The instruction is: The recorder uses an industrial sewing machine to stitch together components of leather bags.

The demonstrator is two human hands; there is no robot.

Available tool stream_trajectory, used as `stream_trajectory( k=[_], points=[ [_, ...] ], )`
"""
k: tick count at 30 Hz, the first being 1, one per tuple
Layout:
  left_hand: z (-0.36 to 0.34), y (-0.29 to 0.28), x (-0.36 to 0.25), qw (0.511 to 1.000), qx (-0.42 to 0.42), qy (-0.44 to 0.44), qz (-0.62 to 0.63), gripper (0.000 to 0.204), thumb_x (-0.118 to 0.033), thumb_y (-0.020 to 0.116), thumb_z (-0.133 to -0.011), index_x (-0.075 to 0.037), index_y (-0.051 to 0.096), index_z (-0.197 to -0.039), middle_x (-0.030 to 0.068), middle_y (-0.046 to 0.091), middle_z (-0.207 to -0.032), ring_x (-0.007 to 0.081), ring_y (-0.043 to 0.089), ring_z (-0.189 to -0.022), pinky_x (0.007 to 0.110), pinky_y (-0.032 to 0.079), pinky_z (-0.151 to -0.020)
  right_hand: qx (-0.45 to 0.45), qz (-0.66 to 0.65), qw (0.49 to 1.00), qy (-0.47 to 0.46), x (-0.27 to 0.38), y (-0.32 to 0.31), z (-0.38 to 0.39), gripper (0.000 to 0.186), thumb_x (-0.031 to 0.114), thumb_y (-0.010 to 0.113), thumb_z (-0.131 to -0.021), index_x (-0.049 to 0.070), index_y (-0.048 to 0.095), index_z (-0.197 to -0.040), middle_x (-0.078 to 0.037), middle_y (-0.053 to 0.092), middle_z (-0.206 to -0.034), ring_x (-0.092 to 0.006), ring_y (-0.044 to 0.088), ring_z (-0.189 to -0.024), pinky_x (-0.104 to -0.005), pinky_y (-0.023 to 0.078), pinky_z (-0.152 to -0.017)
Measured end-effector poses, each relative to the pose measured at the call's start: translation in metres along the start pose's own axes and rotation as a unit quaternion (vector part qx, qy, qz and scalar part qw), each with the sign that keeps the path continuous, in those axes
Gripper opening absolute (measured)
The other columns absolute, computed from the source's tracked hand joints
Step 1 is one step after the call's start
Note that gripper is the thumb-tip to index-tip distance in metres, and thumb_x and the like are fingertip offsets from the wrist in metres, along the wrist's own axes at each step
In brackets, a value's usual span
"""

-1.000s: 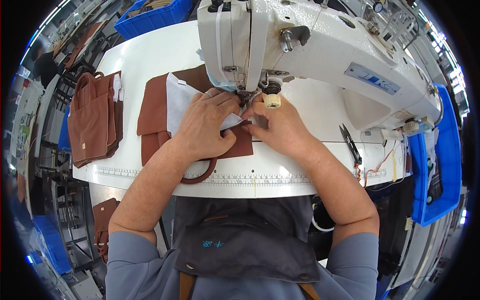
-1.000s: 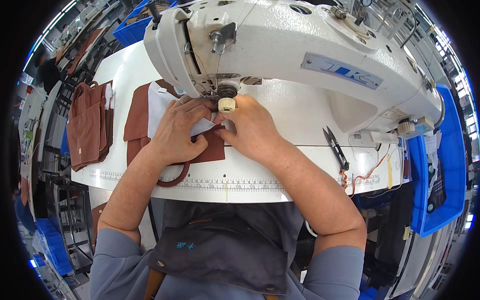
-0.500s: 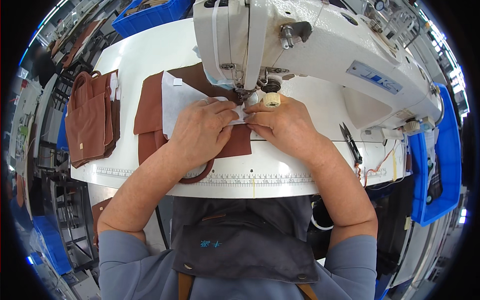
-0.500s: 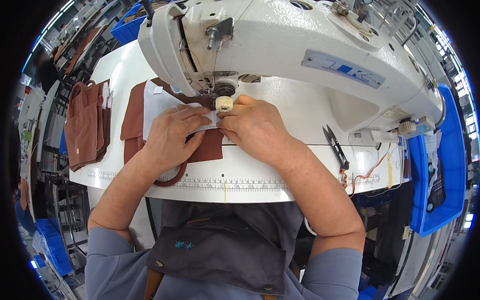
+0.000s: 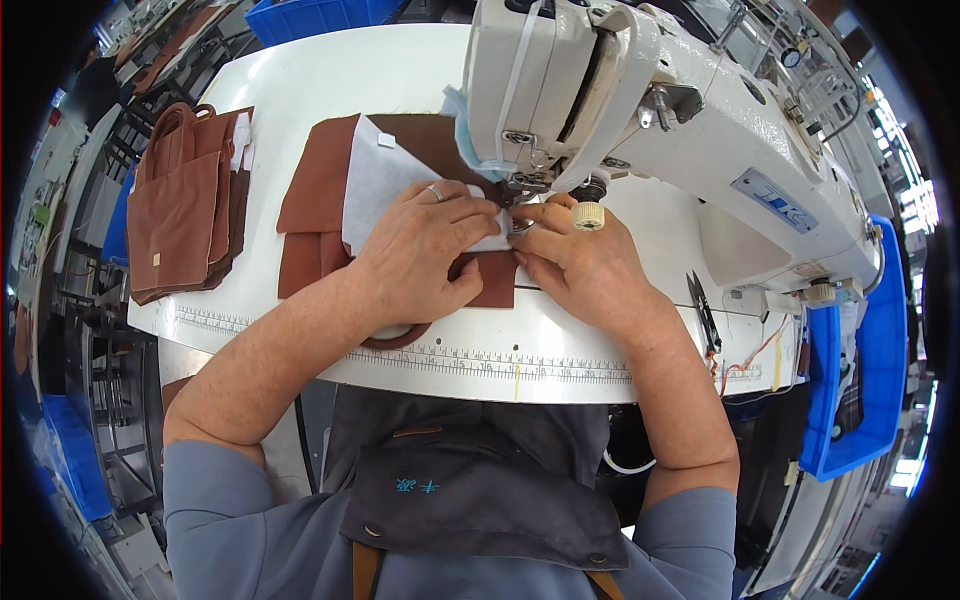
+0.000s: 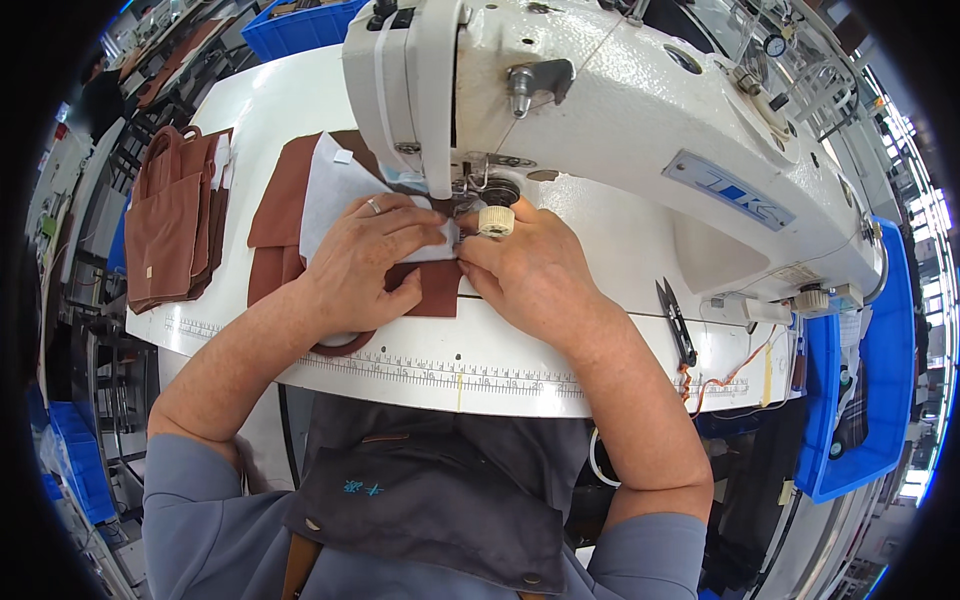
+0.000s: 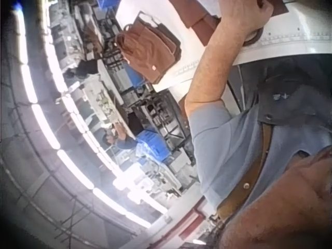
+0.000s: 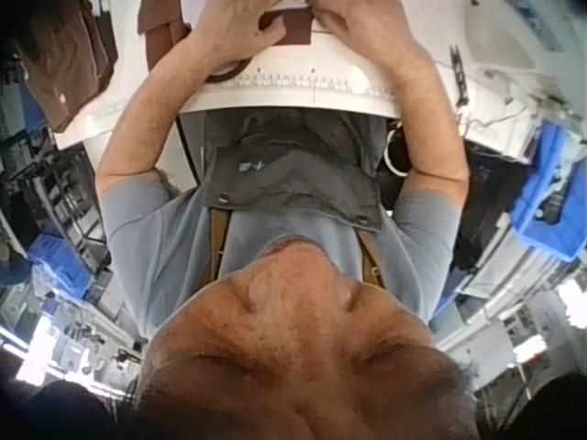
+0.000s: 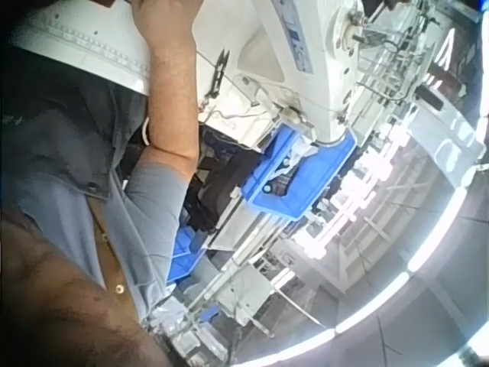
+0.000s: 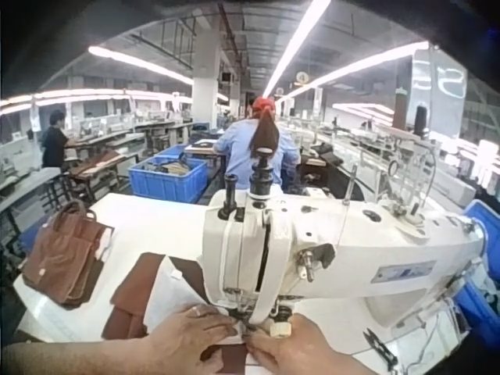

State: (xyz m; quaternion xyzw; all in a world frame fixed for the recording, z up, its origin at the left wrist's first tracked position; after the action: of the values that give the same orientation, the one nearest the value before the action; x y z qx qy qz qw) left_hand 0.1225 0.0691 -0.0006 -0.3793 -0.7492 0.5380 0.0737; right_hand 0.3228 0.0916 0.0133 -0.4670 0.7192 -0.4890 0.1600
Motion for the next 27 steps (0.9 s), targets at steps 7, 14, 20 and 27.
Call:
stream_trajectory(
  k=[7,14,20,27],
  points=[
    [-0.012,0.001,0.017,1.0,0.008,0.023,-0.005,0.039,-0.007,0.065,-0.071,-0.006,0.072,-0.109,0.0091,0.069,-0.123,0.0306,0.061,-0.118,0.045,0.045,-0.104,0.007,0.024,0.999,0.021,-0.006,0.005,0.0,0.016,0.014,0.075,-0.082,0.01,0.075,-0.097,-0.003,0.07,-0.111,-0.0267,0.068,-0.091,-0.0399,0.054,-0.077],
    [-0.02,0.005,0.01,1.0,-0.012,0.015,0.009,0.025,-0.005,0.066,-0.08,-0.004,0.072,-0.103,0.0099,0.07,-0.109,0.0288,0.064,-0.106,0.045,0.047,-0.095,0.006,-0.019,0.998,0.057,-0.01,0.006,-0.003,0.02,0.016,0.075,-0.083,0.01,0.071,-0.101,-0.006,0.066,-0.098,-0.0282,0.064,-0.076,-0.0419,0.052,-0.07],
    [-0.023,0.003,0.007,0.998,-0.026,-0.038,0.05,0.021,-0.008,0.071,-0.078,-0.007,0.073,-0.099,0.0097,0.071,-0.108,0.0305,0.064,-0.105,0.043,0.047,-0.094,-0.023,-0.078,0.993,0.09,-0.013,0.016,-0.004,0.02,0.011,0.074,-0.079,0.009,0.072,-0.098,-0.012,0.067,-0.09,-0.0361,0.064,-0.092,-0.0463,0.052,-0.077],
    [-0.023,0.001,0.002,0.998,-0.05,-0.023,-0.009,0.023,-0.006,0.072,-0.074,-0.009,0.074,-0.097,0.0055,0.074,-0.106,0.0278,0.066,-0.099,0.043,0.047,-0.095,-0.03,-0.02,0.998,0.045,-0.025,0.017,-0.002,0.015,0.015,0.076,-0.079,0.011,0.074,-0.094,-0.01,0.064,-0.083,-0.0328,0.064,-0.079,-0.0466,0.052,-0.068]
  ],
)
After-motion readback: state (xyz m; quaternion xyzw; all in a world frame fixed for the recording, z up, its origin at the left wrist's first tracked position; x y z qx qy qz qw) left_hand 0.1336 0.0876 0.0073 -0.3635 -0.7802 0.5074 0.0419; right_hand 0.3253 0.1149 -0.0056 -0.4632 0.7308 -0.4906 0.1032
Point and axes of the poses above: each hand's wrist, its own z-axis away from the middle knuckle, its own y-axis out of the palm, x = y × z, the point moved 3 cm from there along -z, towards the middle knuckle
